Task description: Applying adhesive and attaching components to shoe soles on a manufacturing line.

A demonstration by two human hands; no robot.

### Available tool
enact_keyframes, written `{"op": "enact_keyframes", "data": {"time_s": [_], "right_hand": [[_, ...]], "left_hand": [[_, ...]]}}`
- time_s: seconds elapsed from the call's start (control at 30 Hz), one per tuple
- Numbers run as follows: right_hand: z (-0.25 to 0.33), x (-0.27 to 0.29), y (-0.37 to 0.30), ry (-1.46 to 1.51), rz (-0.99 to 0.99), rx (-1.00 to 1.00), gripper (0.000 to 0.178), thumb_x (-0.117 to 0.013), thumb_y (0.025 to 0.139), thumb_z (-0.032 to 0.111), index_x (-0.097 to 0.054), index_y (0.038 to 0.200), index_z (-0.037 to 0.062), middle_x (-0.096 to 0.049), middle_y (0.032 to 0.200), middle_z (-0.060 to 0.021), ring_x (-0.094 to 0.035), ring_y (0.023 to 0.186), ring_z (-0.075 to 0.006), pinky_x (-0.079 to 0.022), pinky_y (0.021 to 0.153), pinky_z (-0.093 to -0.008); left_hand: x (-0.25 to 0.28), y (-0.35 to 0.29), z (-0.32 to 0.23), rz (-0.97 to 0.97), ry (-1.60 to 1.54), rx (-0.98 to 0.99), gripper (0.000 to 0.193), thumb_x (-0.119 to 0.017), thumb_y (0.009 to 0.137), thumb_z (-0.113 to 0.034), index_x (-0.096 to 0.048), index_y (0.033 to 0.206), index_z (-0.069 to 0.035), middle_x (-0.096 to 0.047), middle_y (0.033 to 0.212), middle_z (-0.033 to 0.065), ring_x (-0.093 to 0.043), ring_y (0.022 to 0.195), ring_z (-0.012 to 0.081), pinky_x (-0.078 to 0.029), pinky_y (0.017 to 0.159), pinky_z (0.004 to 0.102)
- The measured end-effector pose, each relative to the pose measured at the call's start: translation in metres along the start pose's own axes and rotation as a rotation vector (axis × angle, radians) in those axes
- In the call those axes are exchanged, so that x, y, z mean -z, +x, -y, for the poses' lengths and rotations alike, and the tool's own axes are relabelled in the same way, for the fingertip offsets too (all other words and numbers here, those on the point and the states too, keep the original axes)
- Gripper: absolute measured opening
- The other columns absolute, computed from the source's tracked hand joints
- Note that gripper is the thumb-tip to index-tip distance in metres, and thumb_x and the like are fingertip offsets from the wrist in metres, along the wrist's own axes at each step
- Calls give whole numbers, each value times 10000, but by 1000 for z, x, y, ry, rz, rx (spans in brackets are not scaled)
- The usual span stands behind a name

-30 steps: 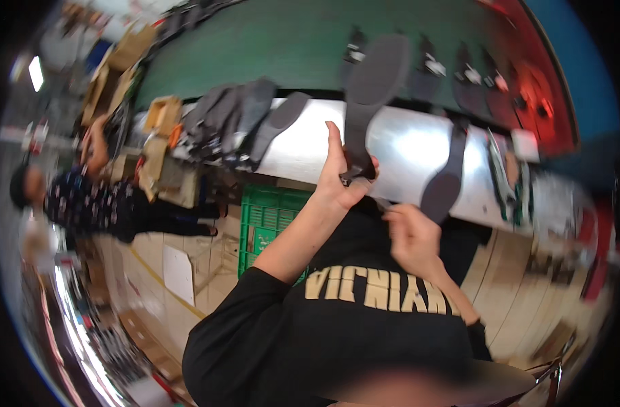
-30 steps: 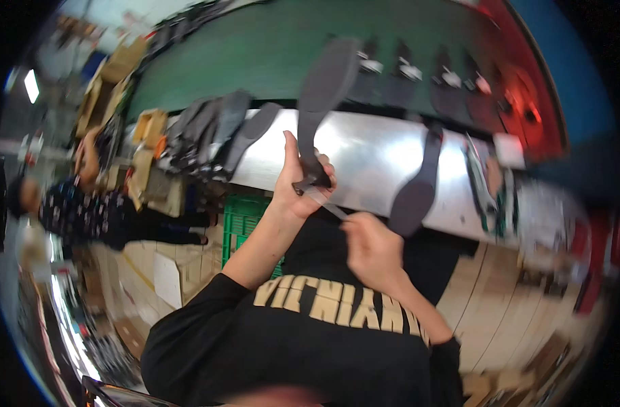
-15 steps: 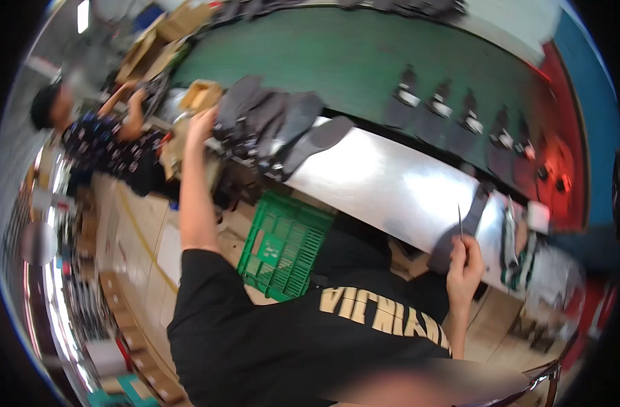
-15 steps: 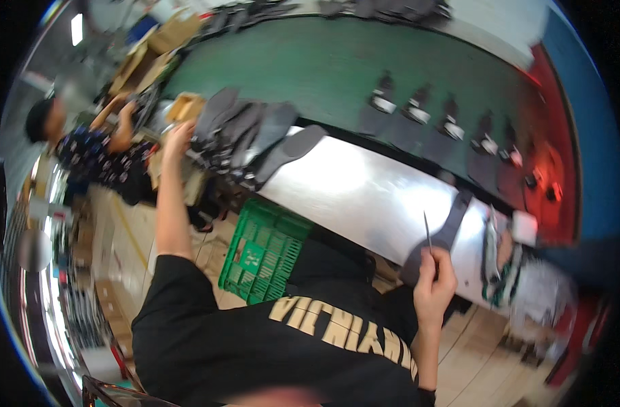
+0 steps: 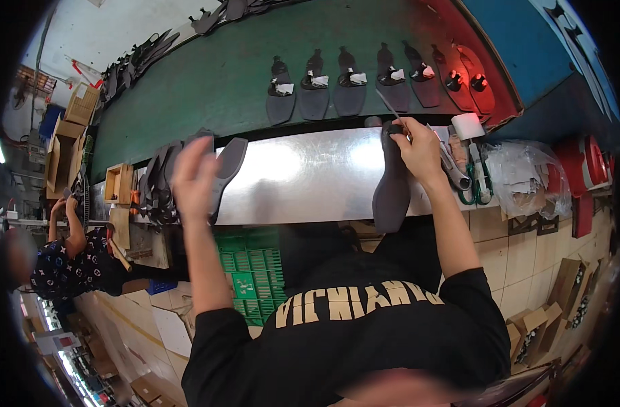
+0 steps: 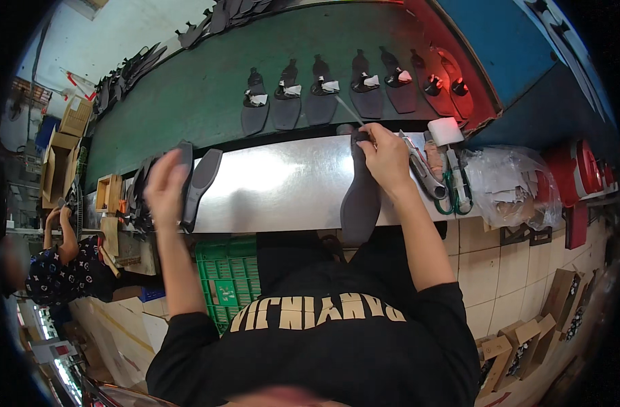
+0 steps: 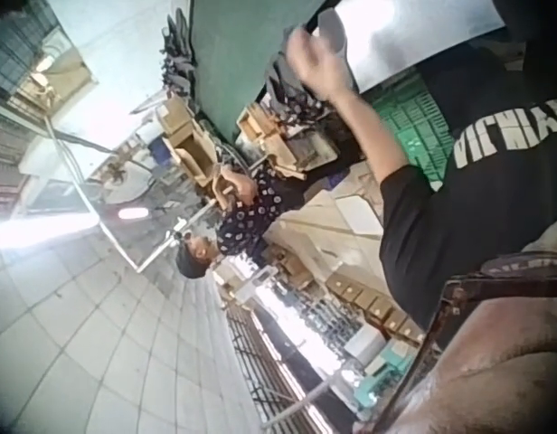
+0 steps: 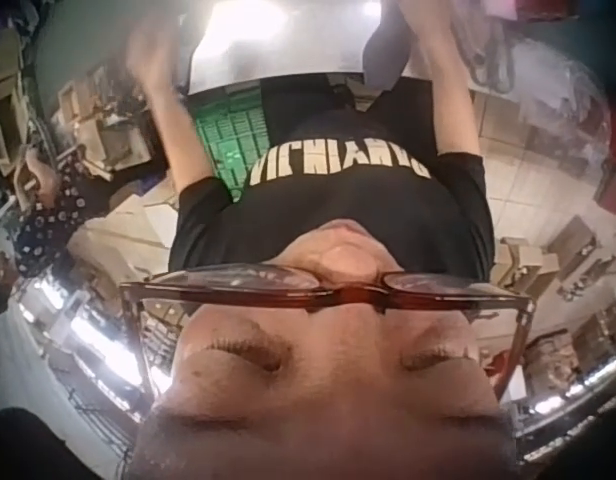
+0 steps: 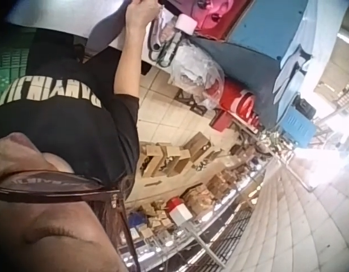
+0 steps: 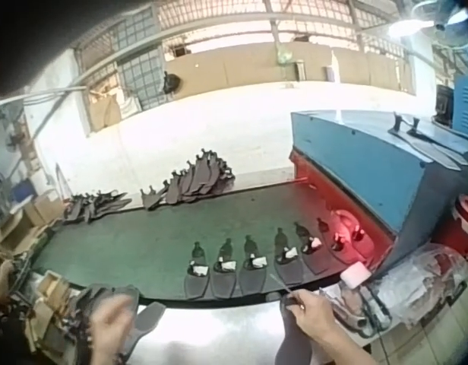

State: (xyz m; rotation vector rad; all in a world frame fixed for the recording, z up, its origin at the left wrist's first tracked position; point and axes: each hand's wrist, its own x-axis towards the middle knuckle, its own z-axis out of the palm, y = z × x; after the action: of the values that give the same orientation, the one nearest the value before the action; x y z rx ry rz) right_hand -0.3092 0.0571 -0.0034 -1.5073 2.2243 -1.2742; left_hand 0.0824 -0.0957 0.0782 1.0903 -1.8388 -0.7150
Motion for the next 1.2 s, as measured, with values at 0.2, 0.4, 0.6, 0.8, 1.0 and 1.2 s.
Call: {"op": "enact_keyframes", "data": {"time_s": [0.2,0.4,0.6,0.8,1.0,1.2], "right_hand": [[72,11,-51,277,240,151,253,-699,838,50,-616,1070,-8,-656,907,-101,-597,682,-155,-478,592,-273],[51,13,-72,643,320,-278,185,-671,897,97,-641,1047,-7,-650,825,-11,-509,600,-41,-405,524,-200],[45,4,-83,1065,480,-656,265,-541,1001,191,-641,1165,9,-611,766,-22,-464,513,-28,-348,436,-182],[48,9,-98,885,447,-489,413,-487,1002,142,-507,1411,84,-520,688,25,-442,562,-25,-377,519,-173],[72,26,-117,857,687,-505,590,-458,961,42,-369,1514,228,-513,634,29,-472,557,-42,-415,527,-195],[75,23,-126,1082,775,-674,608,-466,984,41,-324,1529,269,-518,639,33,-455,543,-37,-391,490,-191]], "left_hand": [[-154,-53,-63,691,-318,-223,926,-852,685,-240,-398,1455,-3,-493,1432,153,-482,1307,250,-380,1060,343],[-169,-99,-72,963,-686,442,874,-857,697,-300,-430,1383,34,-602,1199,150,-611,1080,232,-467,953,336],[-166,-109,-53,945,-508,419,741,-871,687,-302,-509,1236,40,-585,1113,105,-592,954,160,-480,839,298],[-155,-119,-40,938,-693,710,589,-801,754,-251,-562,1210,36,-637,1002,63,-589,939,126,-457,852,264],[-144,-116,-62,948,-730,617,617,-740,787,-216,-531,1303,51,-658,1051,72,-597,968,121,-441,901,270],[-138,-117,-80,938,-679,549,521,-748,757,-201,-576,1177,55,-651,984,50,-597,917,116,-450,852,255]]}}
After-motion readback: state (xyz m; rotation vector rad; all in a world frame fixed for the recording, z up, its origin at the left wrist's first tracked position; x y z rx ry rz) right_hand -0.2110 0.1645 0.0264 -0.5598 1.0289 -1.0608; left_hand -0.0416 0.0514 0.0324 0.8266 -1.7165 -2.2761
